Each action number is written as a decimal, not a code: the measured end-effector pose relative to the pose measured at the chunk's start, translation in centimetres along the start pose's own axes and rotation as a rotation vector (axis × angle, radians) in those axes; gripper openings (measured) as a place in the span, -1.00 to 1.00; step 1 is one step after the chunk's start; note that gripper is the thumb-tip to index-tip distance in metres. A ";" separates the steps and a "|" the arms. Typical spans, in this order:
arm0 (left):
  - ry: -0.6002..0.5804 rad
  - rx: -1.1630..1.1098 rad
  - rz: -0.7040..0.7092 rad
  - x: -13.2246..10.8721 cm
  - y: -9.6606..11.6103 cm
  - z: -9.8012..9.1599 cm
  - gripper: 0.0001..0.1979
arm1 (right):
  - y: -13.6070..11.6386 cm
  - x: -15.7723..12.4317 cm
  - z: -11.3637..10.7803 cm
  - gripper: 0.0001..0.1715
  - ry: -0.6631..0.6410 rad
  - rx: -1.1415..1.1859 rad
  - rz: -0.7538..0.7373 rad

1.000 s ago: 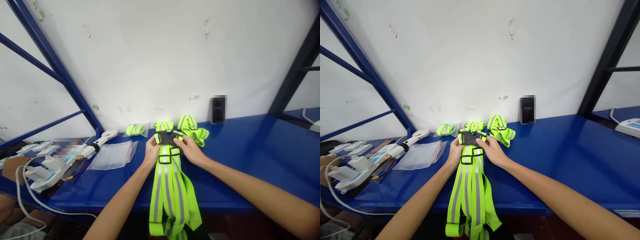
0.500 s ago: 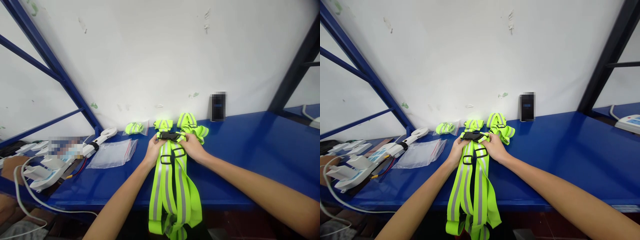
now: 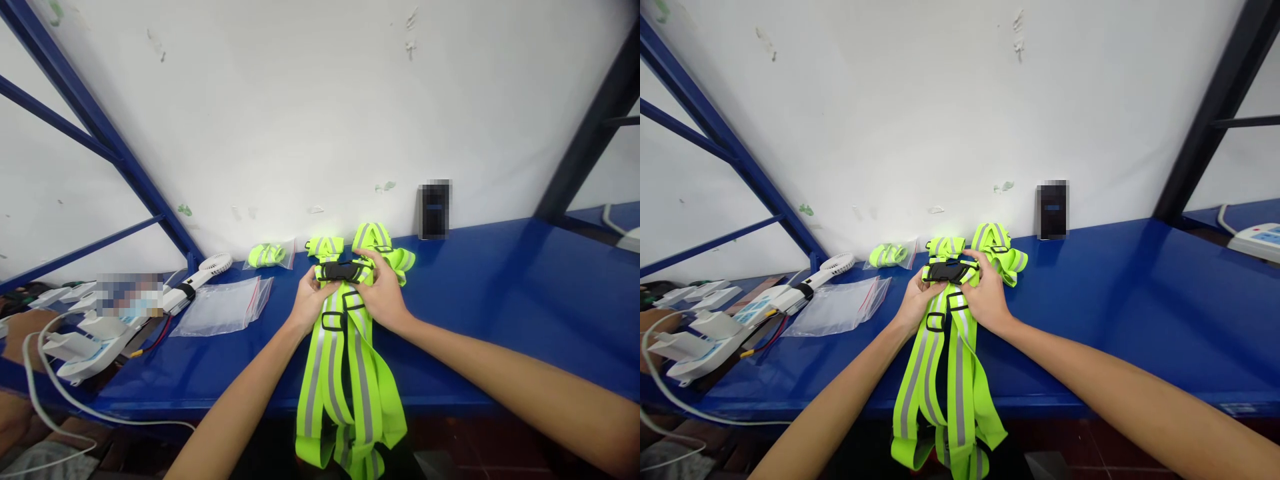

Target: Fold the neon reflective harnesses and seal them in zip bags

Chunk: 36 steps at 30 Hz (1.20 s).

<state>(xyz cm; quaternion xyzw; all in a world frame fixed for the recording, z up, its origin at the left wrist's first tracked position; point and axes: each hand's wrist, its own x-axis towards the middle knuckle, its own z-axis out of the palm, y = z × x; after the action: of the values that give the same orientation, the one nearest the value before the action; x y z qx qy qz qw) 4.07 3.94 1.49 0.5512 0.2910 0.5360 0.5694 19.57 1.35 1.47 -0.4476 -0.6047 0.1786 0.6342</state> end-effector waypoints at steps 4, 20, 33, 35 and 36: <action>0.006 0.015 -0.011 -0.1 0.0 0.4 -0.62 | -0.1 -0.2 0.0 -0.36 -0.048 0.030 -0.139; 0.126 0.015 0.040 0.0 0.1 0.2 -0.59 | -0.6 0.6 -0.4 -0.70 -0.302 0.228 0.036; 0.161 -0.136 -0.357 0.1 -1.0 0.0 -0.64 | -0.8 0.8 0.0 -0.40 -0.283 0.696 0.440; 0.122 -0.132 -0.359 0.1 -1.1 0.1 -0.62 | -1.1 0.7 0.2 -0.46 -0.276 0.736 0.481; 0.101 -0.131 -0.338 0.2 -1.1 0.1 -0.59 | -1.2 0.7 0.2 -0.47 -0.276 0.746 0.491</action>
<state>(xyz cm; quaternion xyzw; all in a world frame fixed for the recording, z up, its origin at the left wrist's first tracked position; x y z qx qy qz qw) 4.50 4.28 0.52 0.4286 0.3724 0.4773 0.6707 19.12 1.29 2.83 -0.2907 -0.4541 0.5866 0.6043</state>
